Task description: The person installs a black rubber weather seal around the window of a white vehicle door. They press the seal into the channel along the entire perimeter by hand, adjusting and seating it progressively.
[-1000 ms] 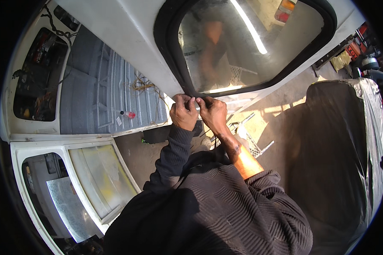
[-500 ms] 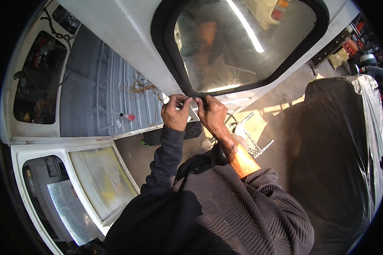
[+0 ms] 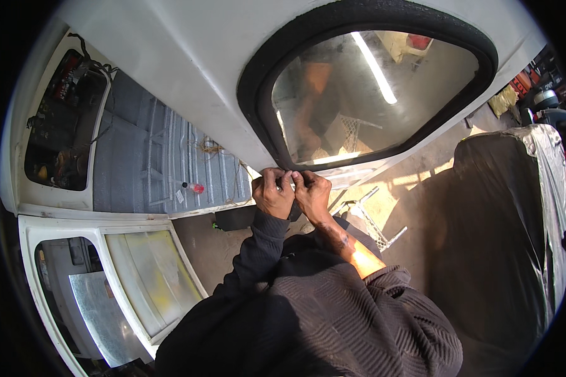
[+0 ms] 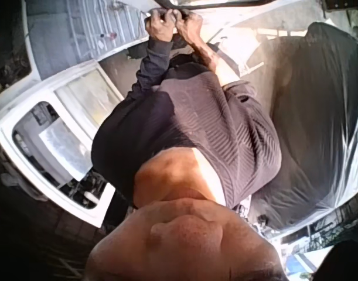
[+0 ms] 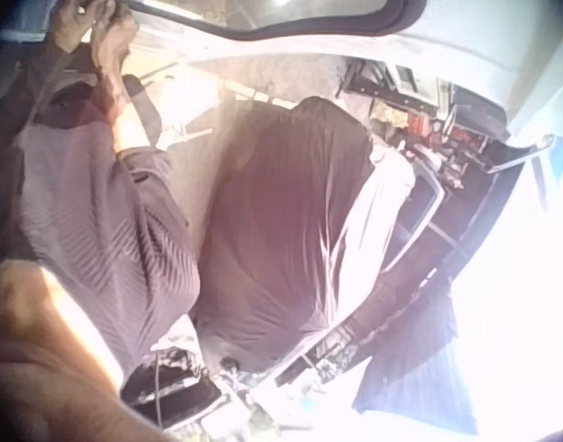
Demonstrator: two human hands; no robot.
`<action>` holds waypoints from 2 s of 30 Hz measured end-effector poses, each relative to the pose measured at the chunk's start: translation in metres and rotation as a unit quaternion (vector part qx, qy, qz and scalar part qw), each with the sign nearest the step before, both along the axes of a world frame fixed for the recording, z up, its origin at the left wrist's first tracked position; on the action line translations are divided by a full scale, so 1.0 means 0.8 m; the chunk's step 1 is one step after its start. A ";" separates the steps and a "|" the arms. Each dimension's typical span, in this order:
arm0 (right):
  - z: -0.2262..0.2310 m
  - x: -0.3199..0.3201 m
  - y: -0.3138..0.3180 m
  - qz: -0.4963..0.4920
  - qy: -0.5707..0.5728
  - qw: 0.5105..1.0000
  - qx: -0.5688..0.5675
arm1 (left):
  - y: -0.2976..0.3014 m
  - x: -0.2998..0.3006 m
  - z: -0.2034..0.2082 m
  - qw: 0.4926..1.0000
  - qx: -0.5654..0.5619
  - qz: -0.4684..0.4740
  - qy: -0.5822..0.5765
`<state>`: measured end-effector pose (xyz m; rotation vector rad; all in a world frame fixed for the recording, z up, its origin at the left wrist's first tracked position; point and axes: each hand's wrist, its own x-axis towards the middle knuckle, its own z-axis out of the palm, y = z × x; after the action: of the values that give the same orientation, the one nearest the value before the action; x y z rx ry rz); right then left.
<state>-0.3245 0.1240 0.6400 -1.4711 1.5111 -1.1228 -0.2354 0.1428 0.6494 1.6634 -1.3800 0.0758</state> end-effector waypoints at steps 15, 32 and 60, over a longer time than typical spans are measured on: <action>0.001 -0.007 -0.004 0.064 -0.017 0.998 0.005 | 0.003 0.011 0.017 0.997 0.017 -0.038 0.067; 0.017 -0.013 -0.008 0.115 0.041 0.991 -0.052 | 0.004 0.004 0.032 0.990 0.007 0.005 0.140; 0.004 -0.013 -0.010 0.112 -0.057 0.992 -0.010 | 0.000 0.011 -0.009 0.996 -0.019 -0.026 0.079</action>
<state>-0.3349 0.1157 0.6434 -1.5219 1.2269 -1.0690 -0.2263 0.1426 0.6421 1.5654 -1.2930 -0.0585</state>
